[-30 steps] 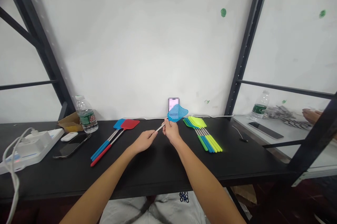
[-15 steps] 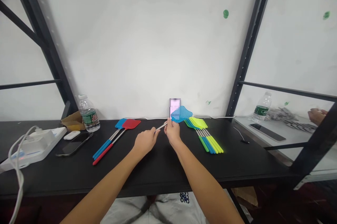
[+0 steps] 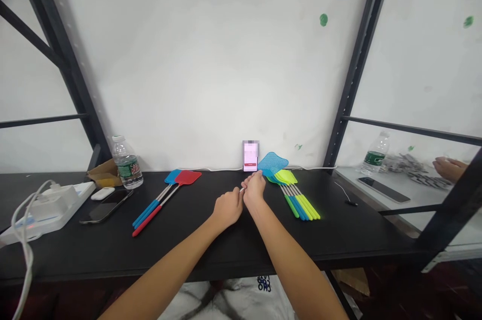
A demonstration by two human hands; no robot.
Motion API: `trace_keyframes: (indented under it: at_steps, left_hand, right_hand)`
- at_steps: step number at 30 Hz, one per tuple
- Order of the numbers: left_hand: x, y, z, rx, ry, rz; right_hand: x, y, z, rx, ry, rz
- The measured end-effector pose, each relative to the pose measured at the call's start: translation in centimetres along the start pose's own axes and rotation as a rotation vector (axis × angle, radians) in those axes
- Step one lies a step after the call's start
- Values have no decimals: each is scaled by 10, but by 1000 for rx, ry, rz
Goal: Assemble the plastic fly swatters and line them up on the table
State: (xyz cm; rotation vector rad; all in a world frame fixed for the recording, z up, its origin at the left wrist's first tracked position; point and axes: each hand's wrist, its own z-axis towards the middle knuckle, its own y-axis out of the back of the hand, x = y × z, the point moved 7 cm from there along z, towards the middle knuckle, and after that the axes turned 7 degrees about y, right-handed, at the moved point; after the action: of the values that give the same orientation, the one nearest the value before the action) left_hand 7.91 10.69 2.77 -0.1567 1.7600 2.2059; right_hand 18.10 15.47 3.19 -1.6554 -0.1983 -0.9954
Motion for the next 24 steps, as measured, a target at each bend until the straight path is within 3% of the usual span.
trace_keyframes:
  at_steps: [3, 6, 16, 24]
  left_hand:
    - [-20, -7, -1, 41, -31, -89]
    - [-27, -9, 1, 64, -65, -137]
    - [-20, -8, 4, 99, -94, -185]
    - [-10, -1, -1, 5, -61, -32]
  right_hand:
    - [14, 11, 5, -101, -7, 2]
    - [21, 13, 10, -103, 7, -10]
    - [26, 13, 28, 17, -40, 46]
    - [14, 11, 25, 84, -36, 7]
